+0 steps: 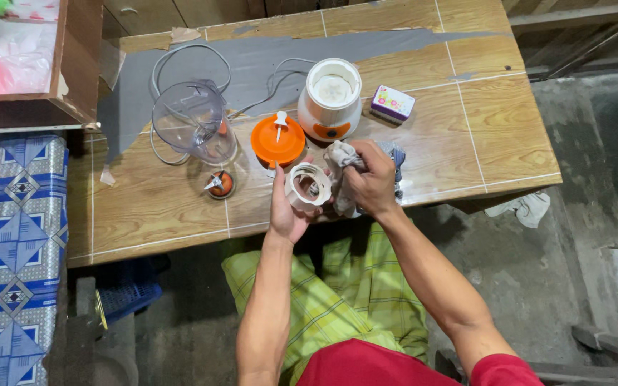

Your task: The person wipes the blender blade coupler and jar base with a cloth, brushes the coupler with a small brush, then attaches the blender jar to the motor base and places the orange lid on the jar.

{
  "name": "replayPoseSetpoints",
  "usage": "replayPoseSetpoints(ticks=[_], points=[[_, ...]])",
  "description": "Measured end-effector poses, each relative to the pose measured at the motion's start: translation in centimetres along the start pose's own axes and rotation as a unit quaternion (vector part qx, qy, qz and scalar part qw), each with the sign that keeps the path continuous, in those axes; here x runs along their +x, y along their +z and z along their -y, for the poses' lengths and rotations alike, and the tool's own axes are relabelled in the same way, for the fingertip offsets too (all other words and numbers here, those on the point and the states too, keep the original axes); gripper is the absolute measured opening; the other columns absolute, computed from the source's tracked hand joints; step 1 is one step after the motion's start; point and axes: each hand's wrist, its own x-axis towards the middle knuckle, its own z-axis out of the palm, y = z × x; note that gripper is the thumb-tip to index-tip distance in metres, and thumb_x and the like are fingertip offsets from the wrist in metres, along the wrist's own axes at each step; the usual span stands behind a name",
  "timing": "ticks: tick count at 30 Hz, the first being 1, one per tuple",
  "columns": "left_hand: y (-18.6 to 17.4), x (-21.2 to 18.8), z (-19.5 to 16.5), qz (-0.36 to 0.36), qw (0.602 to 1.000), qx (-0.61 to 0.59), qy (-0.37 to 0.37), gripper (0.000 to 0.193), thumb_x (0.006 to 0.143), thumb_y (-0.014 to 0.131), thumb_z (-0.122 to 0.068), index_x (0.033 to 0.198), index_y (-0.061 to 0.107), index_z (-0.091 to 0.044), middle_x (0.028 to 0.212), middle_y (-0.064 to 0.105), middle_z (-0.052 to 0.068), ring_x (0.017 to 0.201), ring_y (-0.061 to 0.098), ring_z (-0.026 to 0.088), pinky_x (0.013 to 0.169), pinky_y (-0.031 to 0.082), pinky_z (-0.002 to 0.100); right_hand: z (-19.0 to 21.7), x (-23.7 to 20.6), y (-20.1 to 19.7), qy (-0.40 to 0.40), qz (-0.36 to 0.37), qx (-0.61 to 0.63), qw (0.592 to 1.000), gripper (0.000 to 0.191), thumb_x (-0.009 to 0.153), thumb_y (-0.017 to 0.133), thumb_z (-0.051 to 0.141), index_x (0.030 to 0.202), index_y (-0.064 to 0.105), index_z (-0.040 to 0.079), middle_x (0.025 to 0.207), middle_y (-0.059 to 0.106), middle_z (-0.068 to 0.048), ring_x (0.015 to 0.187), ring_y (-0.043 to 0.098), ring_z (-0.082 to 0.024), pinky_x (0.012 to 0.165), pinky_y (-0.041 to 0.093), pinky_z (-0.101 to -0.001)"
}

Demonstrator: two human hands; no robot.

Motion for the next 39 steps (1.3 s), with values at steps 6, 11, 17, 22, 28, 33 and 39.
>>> replayPoseSetpoints(ticks=[6,11,17,22,28,33,39], points=[[-0.1,0.4,0.3,-0.029,0.996,-0.079,0.033,0.063,0.11,0.031,-0.037,0.162,0.041,-0.002,0.138,0.065,0.012,0.115,0.073,0.021,0.09,0.066,0.033,1.6,0.4,-0.6,-0.003,0.203,-0.007,0.979,0.031,0.083,0.073,0.005,0.113,0.065,0.003,0.1,0.07,-0.019,0.092,0.069,-0.039,0.078,0.056,-0.0415],[0.9,-0.5,0.3,0.005,0.988,0.125,0.09,0.062,0.108,0.031,-0.054,0.155,0.039,-0.015,0.126,0.066,0.003,0.096,0.068,0.014,0.063,0.056,0.029,1.5,0.7,0.4,-0.002,0.178,-0.067,0.982,0.034,0.082,0.072,0.009,0.114,0.063,0.003,0.098,0.069,-0.02,0.09,0.069,-0.041,0.076,0.055,-0.0456],[1.9,-0.6,0.4,-0.017,0.985,0.162,0.053,0.068,0.104,0.029,-0.064,0.145,0.049,-0.014,0.104,0.072,0.002,0.076,0.069,0.013,0.05,0.05,0.025,0.7,0.5,1.0,-0.062,0.179,-0.087,0.978,0.034,0.078,0.076,0.008,0.109,0.062,0.003,0.091,0.067,-0.018,0.085,0.067,-0.041,0.074,0.054,-0.0472],[1.8,-0.5,-0.2,-0.012,0.988,0.151,-0.017,0.064,0.102,0.033,-0.066,0.129,0.059,-0.014,0.089,0.072,0.003,0.065,0.068,0.017,0.047,0.047,0.027,0.7,0.0,1.1,-0.162,0.154,-0.103,0.969,0.04,0.074,0.077,0.003,0.111,0.062,0.001,0.092,0.067,-0.017,0.083,0.067,-0.039,0.071,0.054,-0.0454],[1.3,-0.3,-0.9,-0.016,0.991,0.112,-0.075,0.065,0.103,0.034,-0.067,0.118,0.066,-0.012,0.087,0.072,0.005,0.065,0.067,0.02,0.049,0.047,0.029,1.1,-0.2,0.9,-0.204,0.102,-0.049,0.972,0.038,0.074,0.078,-0.001,0.11,0.066,0.0,0.091,0.067,-0.016,0.081,0.068,-0.036,0.07,0.055,-0.0431],[0.8,-0.3,-0.4,0.044,0.997,0.033,-0.046,0.062,0.104,0.032,-0.059,0.123,0.064,-0.009,0.096,0.073,0.007,0.073,0.069,0.024,0.053,0.05,0.032,1.5,0.0,1.0,-0.084,-0.011,-0.032,0.996,0.03,0.081,0.078,-0.003,0.108,0.068,0.002,0.099,0.072,-0.015,0.087,0.073,-0.032,0.076,0.057,-0.0369],[0.3,-0.5,-0.9,0.037,0.995,-0.076,0.047,0.066,0.114,0.035,-0.048,0.15,0.049,0.005,0.132,0.065,0.015,0.114,0.068,0.025,0.098,0.059,0.038,1.5,0.2,0.2,-0.059,-0.033,0.005,0.998,0.035,0.081,0.066,-0.008,0.114,0.065,0.001,0.113,0.071,-0.017,0.101,0.072,-0.031,0.088,0.058,-0.0365]])
